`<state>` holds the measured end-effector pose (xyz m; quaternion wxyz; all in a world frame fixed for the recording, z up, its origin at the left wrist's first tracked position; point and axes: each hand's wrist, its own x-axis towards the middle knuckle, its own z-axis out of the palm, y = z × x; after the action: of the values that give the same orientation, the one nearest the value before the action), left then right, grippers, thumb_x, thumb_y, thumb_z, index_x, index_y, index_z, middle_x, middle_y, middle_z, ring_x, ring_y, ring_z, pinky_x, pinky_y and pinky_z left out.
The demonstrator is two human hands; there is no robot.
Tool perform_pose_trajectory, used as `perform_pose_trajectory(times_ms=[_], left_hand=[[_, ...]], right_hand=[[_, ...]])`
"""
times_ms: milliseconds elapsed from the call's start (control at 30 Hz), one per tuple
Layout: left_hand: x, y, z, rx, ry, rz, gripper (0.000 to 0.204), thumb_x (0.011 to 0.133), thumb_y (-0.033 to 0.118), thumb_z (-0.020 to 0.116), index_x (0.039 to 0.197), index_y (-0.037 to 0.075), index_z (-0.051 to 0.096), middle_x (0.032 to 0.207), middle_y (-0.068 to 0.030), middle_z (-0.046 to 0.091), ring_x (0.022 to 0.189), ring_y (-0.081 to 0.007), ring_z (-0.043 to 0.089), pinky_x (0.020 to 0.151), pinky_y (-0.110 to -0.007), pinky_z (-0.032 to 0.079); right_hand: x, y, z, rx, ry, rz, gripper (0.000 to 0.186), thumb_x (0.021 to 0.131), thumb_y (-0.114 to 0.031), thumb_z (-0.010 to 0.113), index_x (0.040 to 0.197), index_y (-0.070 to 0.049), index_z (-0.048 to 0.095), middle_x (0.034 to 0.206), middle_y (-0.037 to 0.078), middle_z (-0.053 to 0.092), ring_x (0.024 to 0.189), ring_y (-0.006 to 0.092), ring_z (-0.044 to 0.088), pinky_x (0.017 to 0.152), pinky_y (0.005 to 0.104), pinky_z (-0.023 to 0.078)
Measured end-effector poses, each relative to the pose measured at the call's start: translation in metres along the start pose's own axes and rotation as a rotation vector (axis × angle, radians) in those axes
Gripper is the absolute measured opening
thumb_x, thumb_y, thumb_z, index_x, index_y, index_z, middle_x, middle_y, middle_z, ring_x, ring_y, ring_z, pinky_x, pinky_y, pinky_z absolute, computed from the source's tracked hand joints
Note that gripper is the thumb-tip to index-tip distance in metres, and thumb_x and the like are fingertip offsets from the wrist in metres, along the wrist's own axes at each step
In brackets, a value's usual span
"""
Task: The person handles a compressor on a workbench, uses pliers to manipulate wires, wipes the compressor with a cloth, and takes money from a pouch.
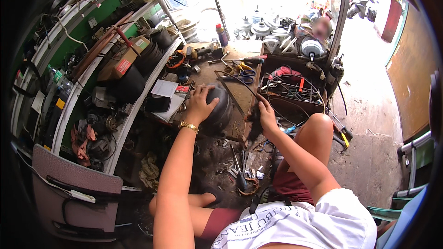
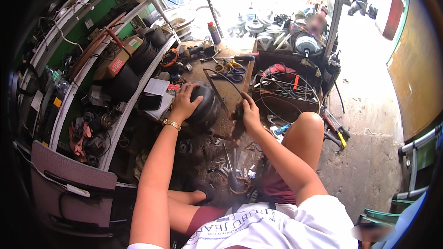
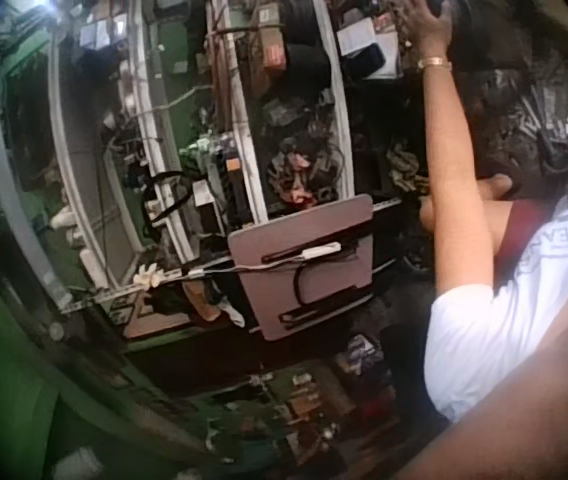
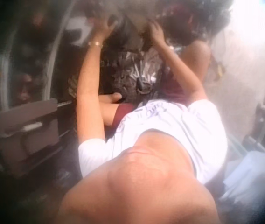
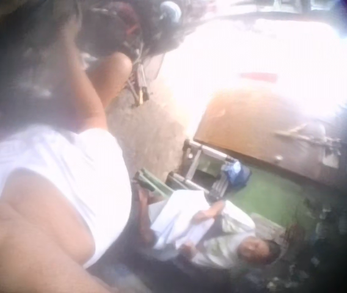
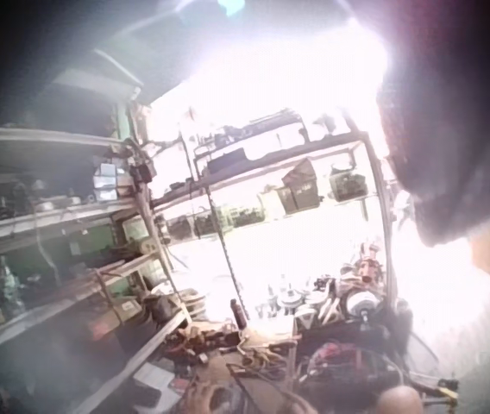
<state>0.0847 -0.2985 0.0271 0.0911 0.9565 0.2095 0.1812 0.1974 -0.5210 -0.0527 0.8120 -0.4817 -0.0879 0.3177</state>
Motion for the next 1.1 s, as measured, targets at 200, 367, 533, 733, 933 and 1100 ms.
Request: perform_pose_trajectory(times_ms=[200,367,533,733,933,1100], left_hand=[[0.013,0.002,-0.006,0.062,-0.054,0.006,0.056,0.084,0.042,0.069,0.13,0.013,0.054,0.124,-0.0149,0.05,0.119,-0.0428,0.044,0.103,-0.052,0.04],[0.02,0.016,-0.005,0.081,-0.073,0.053,0.055,0.083,0.038,0.07,0.128,0.011,0.054,0.123,-0.0148,0.049,0.117,-0.0424,0.044,0.102,-0.052,0.039],[0.013,-0.006,0.0,0.086,-0.021,0.045,0.054,0.082,0.039,0.071,0.126,0.013,0.055,0.123,-0.0121,0.049,0.115,-0.0406,0.046,0.098,-0.052,0.044],[0.02,0.0,0.0,0.095,-0.011,0.183,0.058,0.079,0.035,0.074,0.126,0.008,0.055,0.123,-0.0148,0.05,0.113,-0.0412,0.047,0.098,-0.052,0.043],[0.021,-0.006,0.003,0.11,-0.013,0.111,0.059,0.08,0.038,0.074,0.127,0.01,0.054,0.123,-0.0142,0.05,0.115,-0.0413,0.047,0.097,-0.053,0.044],[0.017,-0.006,0.003,0.107,-0.007,0.127,0.058,0.079,0.038,0.074,0.127,0.01,0.055,0.123,-0.0142,0.05,0.115,-0.0422,0.046,0.096,-0.054,0.044]], right_hand=[[-0.05,0.006,-0.027,-0.045,0.024,-0.071,0.042,0.107,-0.017,0.04,0.149,-0.015,0.044,0.097,0.009,0.067,0.07,0.018,0.068,0.062,0.0322,0.058],[0.034,0.01,0.025,-0.01,0.07,-0.099,0.043,0.105,-0.012,0.042,0.147,-0.007,0.045,0.086,0.006,0.06,0.063,0.0164,0.064,0.059,0.0305,0.055],[0.015,0.013,0.022,-0.017,-0.006,-0.049,0.046,0.105,-0.013,0.042,0.151,-0.008,0.039,0.082,0.008,0.062,0.064,0.0162,0.065,0.059,0.0323,0.056],[-0.013,0.01,0.016,-0.086,0.077,-0.13,0.045,0.103,-0.008,0.042,0.148,-0.005,0.043,0.095,0.009,0.065,0.071,0.0141,0.066,0.069,0.0285,0.054],[0.02,0.012,0.03,0.054,0.032,-0.067,0.045,0.104,-0.012,0.042,0.149,-0.009,0.041,0.081,0.009,0.065,0.063,0.0167,0.066,0.05,0.0315,0.051],[-0.072,-0.011,0.001,-0.001,0.069,0.081,0.047,0.104,-0.014,0.04,0.151,-0.018,0.039,0.097,0.012,0.065,0.07,0.0182,0.07,0.044,0.0295,0.055]])
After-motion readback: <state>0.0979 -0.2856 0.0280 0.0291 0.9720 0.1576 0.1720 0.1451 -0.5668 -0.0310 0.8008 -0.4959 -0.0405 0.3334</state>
